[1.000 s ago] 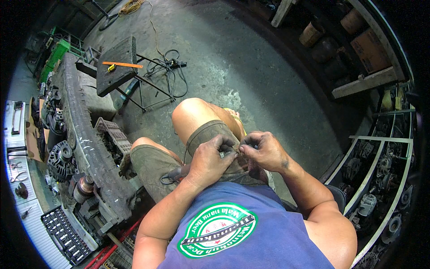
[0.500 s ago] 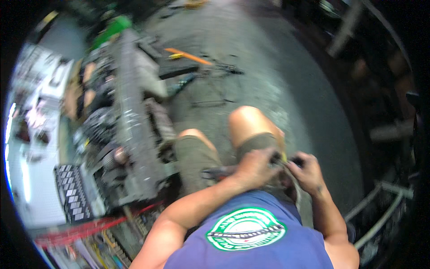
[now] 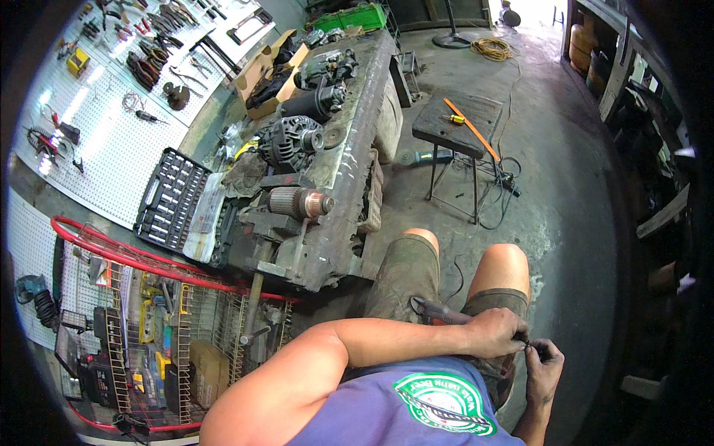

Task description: The person selects small metal parts from a compartmentalized plastic box on a workbench, then sits on the floor and assembles the parts by hand. The person uses a handheld rotary tool to work on the assembled piece and continues to adjust it with both hands.

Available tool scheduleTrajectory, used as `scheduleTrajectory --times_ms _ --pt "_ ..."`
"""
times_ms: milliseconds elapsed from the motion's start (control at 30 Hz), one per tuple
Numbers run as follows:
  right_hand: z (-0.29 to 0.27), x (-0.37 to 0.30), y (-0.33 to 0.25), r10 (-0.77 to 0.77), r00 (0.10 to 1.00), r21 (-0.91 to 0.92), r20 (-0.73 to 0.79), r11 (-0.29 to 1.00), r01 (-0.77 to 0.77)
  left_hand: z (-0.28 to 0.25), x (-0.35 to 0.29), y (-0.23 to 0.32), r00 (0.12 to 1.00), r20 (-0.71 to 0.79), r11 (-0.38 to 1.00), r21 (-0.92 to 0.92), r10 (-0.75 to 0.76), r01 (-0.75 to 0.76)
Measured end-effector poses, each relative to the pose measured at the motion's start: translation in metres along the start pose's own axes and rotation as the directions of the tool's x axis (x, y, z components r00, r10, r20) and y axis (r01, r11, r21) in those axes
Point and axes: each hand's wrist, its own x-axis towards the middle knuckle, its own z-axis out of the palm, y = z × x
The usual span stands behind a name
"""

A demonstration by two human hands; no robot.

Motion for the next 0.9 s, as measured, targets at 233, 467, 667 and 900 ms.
scheduleTrajectory --times_ms 233,467,667,900 --pt "-0.002 -0.002 -0.004 -0.021 1.000 -0.046 0.023 0.999 0.022 -0.002 -0.001 0.003 0.999 0.018 1.000 0.013 -0.027 0.027" --pt "0.005 -0.003 -0.002 -0.160 0.987 -0.033 -0.007 0.987 0.159 0.001 -0.001 0.000 1.000 -0.013 1.000 0.022 -0.009 0.009" --pt "0.006 -0.006 -0.001 -0.148 0.989 0.000 -0.028 0.989 0.148 0.007 0.000 -0.002 0.999 -0.038 0.999 0.051 0.012 -0.010" --pt "0.003 -0.006 0.001 -0.092 0.995 -0.031 -0.034 0.995 0.091 0.008 0.001 0.001 0.999 -0.034 0.998 0.055 -0.008 0.010"
